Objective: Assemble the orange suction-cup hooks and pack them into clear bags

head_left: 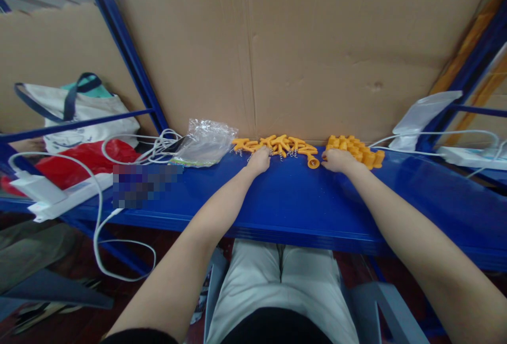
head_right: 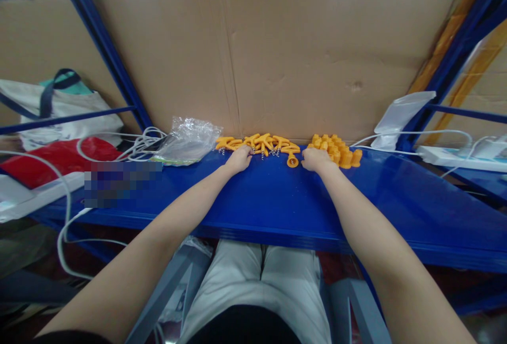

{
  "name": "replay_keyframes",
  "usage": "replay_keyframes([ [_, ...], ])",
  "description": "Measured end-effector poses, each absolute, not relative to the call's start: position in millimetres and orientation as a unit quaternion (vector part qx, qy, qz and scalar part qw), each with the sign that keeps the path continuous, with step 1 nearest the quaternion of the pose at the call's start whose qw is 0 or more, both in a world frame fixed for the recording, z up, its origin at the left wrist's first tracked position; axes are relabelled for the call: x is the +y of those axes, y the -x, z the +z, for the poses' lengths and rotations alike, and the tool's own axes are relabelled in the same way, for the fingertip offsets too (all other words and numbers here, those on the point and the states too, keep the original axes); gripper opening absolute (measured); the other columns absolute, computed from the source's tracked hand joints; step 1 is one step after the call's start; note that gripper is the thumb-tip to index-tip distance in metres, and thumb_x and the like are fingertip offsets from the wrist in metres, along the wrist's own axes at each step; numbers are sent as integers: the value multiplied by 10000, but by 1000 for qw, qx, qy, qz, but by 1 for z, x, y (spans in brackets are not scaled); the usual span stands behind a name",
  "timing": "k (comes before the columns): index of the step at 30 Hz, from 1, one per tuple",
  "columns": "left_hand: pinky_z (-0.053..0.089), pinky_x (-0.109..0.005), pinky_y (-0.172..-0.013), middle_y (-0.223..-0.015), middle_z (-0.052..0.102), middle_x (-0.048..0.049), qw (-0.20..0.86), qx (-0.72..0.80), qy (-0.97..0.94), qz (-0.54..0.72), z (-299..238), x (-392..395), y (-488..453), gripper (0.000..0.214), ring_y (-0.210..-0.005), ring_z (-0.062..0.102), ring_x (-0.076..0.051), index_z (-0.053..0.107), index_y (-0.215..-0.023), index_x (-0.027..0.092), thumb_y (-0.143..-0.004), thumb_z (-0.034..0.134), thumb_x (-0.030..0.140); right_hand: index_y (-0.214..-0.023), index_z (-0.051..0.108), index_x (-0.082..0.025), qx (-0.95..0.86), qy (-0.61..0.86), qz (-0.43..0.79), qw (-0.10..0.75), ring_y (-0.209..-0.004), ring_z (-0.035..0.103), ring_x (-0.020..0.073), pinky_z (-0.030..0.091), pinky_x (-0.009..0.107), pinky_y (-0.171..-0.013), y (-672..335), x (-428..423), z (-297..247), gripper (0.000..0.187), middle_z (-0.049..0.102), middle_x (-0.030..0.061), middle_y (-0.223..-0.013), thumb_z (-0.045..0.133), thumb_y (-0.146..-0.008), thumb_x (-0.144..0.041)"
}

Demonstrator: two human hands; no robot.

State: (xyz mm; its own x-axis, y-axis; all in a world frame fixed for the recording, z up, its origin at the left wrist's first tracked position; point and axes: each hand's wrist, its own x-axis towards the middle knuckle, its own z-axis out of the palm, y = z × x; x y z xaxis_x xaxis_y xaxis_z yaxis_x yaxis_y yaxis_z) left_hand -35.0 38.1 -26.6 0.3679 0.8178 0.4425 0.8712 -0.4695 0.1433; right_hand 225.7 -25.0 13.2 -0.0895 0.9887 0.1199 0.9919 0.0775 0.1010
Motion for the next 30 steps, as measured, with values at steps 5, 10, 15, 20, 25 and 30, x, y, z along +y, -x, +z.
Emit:
replay_keyframes([
  [5,501,-383,-972,-1026,683,-114,45,-506,815,-278,-23,40,36,236,-1022,634,-239,638,-885,156,-838,445,27,-1107,745,-165,-738,671,-72,13,-1091,660,347,511,452,-906,-225,-25,14,326,719,182,-1118,518,-879,-214],
  [10,493,-376,-944,-983,644,-97,36,-511,784,-350,-13,37,40,217,-987,612,-224,592,-867,175,-846,443,19,-1125,741,-144,-737,673,-64,19,-1105,655,338,500,437,-930,-221,-29,16,327,705,198,-1148,516,-898,-211],
  [15,502,-337,-902,-989,642,-99,49,-511,776,-365,-8,30,41,208,-956,616,-202,582,-861,176,-844,446,19,-1109,745,-184,-738,672,-59,18,-1120,643,327,497,440,-928,-223,-28,16,310,704,170,-1162,522,-899,-226],
  [20,530,-331,-807,-818,681,-60,0,-507,812,-289,-13,29,40,167,-789,643,-194,627,-910,159,-822,509,80,-1122,735,-154,-739,671,-57,22,-1145,630,328,494,433,-935,-224,-25,14,320,695,184,-1180,521,-896,-227],
  [25,527,-370,-917,-1037,703,-106,21,-471,836,-281,-19,33,41,241,-990,660,-231,652,-1035,165,-832,533,114,-1160,729,-198,-739,670,-55,31,-1145,627,315,494,439,-944,-226,-22,11,341,695,158,-1192,517,-895,-228],
  [30,489,-411,-1019,-1095,667,-105,32,-451,854,-257,-19,29,38,211,-1092,632,-247,687,-1033,183,-912,526,244,-1155,729,-189,-740,669,-58,31,-1140,635,322,498,439,-946,-226,-22,10,342,692,158,-1211,519,-888,-228],
])
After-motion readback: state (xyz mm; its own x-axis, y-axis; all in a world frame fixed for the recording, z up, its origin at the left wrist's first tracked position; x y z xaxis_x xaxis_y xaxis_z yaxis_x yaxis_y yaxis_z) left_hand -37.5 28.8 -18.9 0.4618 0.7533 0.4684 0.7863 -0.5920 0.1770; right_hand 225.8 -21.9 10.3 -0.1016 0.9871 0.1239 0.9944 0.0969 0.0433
